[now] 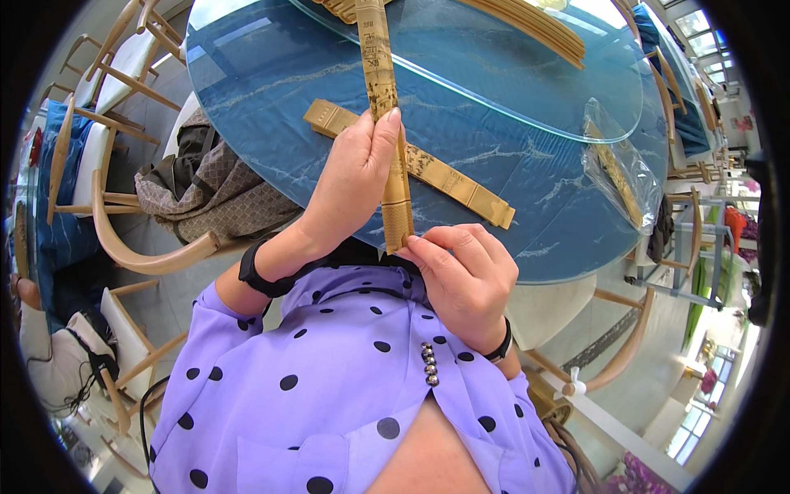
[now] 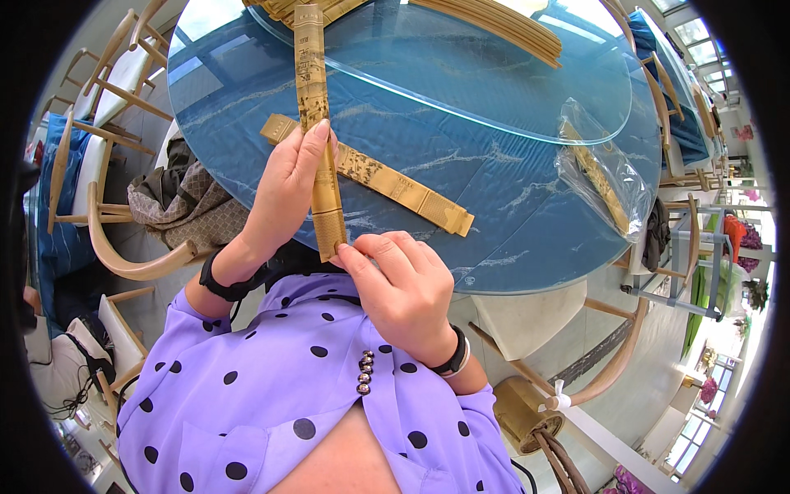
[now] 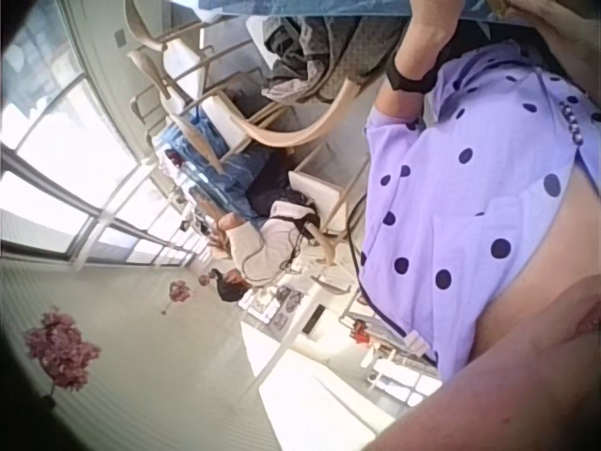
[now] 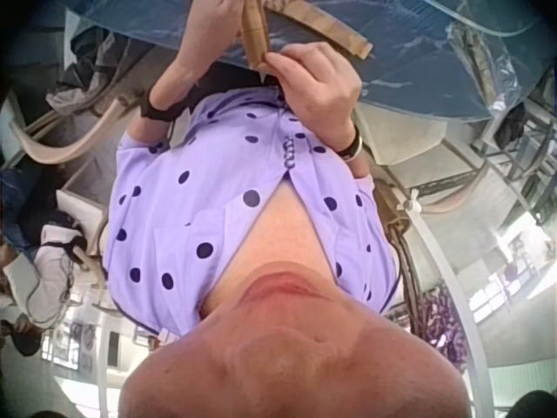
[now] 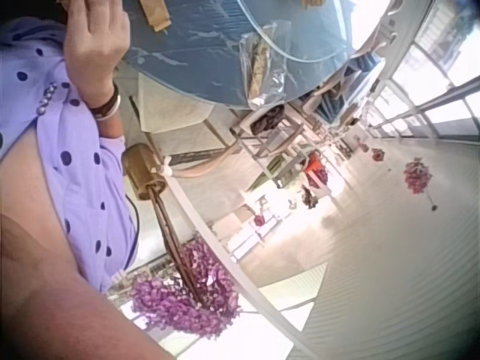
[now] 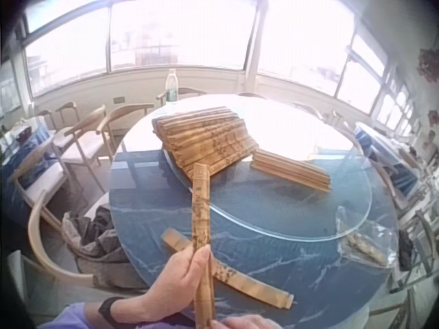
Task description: The person repeatedly picks up flat bamboo strips and thin bamboo rods from a glass table, inserts the rods into slots on the strips, and places the assembled units back on the table. The process is repeated multiple times with different strips and rods.
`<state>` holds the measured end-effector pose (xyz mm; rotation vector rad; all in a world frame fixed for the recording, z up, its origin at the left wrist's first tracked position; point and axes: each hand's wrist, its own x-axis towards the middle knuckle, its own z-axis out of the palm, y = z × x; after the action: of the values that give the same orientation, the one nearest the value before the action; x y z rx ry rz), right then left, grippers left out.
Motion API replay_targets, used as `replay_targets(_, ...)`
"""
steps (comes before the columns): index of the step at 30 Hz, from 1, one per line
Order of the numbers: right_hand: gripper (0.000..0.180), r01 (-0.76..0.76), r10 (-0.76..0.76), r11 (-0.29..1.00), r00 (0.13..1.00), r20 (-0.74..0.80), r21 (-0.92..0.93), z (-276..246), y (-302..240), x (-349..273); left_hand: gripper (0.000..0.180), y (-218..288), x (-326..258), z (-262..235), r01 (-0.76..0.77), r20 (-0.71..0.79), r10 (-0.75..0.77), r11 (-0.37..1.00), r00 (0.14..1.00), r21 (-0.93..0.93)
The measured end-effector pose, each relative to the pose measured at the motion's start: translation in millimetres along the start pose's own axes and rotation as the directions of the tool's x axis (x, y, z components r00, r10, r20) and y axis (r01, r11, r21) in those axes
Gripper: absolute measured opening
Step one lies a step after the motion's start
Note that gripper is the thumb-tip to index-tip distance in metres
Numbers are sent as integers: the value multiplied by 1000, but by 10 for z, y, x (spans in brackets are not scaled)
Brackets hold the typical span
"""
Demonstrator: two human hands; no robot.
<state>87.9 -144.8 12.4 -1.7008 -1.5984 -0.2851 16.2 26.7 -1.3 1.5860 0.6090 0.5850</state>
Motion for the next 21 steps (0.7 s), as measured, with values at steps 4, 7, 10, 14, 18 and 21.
replay_targets(4,22,53,-53,995,999,4,-89,-38,-32,9,40,-5,-19,12,24,24,-23,999,999,-35)
replay_targets(7,21,56,-51,994,997,56,-96,-86,-30,11,40,-70,17,33,10,52,-9,1000,999,-21)
replay_targets(10,21,76,-69,995,993,97,-69,-121,-44,21,39,-9,13,55,55,127,-55,998,990,2)
replay_targets(14,22,119,-112,991,988,111,-60,-162,-79,59,37,-40,17,94,59,197,-60,998,979,12)
replay_targets(18,24,132,-125,990,982,142,-41,-217,-41,104,31,137,32,46,-37,272,22,998,962,49)
replay_targets(21,20,141,-139,990,973,186,1,-361,45,197,27,235,64,-57,-137,392,45,968,919,209)
